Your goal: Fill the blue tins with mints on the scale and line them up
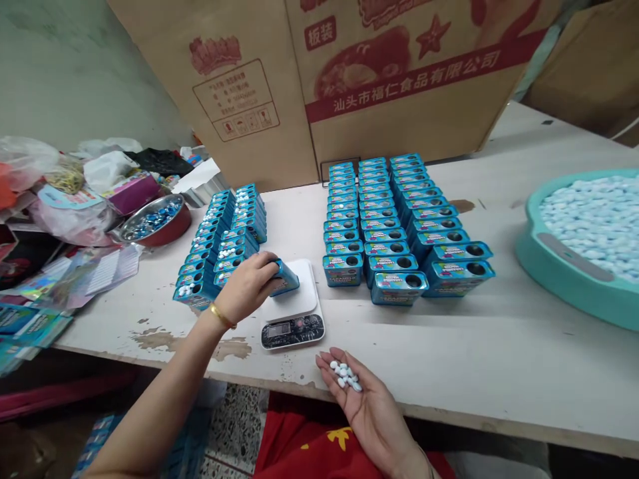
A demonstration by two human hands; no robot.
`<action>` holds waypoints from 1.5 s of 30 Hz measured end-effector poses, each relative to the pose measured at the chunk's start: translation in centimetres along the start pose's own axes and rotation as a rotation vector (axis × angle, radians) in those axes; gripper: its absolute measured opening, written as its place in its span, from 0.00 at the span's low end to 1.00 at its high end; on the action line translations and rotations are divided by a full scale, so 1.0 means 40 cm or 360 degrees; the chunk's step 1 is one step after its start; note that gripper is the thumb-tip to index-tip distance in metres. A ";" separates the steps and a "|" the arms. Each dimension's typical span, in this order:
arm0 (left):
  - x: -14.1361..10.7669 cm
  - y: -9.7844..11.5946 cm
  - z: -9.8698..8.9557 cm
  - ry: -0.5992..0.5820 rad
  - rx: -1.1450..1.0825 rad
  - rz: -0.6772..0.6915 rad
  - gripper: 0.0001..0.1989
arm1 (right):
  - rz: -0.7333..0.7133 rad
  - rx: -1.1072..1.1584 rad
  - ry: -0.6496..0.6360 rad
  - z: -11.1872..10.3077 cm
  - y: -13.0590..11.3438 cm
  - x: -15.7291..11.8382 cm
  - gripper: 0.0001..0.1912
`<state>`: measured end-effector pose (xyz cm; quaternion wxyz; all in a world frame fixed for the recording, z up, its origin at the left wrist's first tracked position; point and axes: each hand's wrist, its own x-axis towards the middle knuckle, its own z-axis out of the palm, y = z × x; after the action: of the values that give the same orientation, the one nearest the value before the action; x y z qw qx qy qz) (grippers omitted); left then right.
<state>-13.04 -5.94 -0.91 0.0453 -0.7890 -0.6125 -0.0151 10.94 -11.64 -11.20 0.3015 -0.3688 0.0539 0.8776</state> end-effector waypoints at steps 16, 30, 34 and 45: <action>-0.127 0.292 0.104 -0.0147 -0.0586 0.0271 0.10 | -0.0011 0.0221 -0.0053 0.013 0.000 0.002 0.07; -0.138 0.342 0.179 -0.0108 -0.0717 0.0096 0.05 | -0.0041 0.0204 -0.0033 -0.008 0.006 0.017 0.06; -0.141 0.328 0.173 -0.0116 -0.0814 0.0106 0.05 | -0.0030 0.0185 -0.0081 -0.002 0.010 0.021 0.06; -0.124 0.175 0.146 0.0936 -0.0766 -0.0407 0.34 | 0.0025 0.0140 0.0006 0.085 -0.014 0.021 0.09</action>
<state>-7.67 -11.93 -7.49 0.0303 -0.6566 -0.6456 -0.3888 8.71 -9.69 -9.26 0.3104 -0.3563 0.0960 0.8761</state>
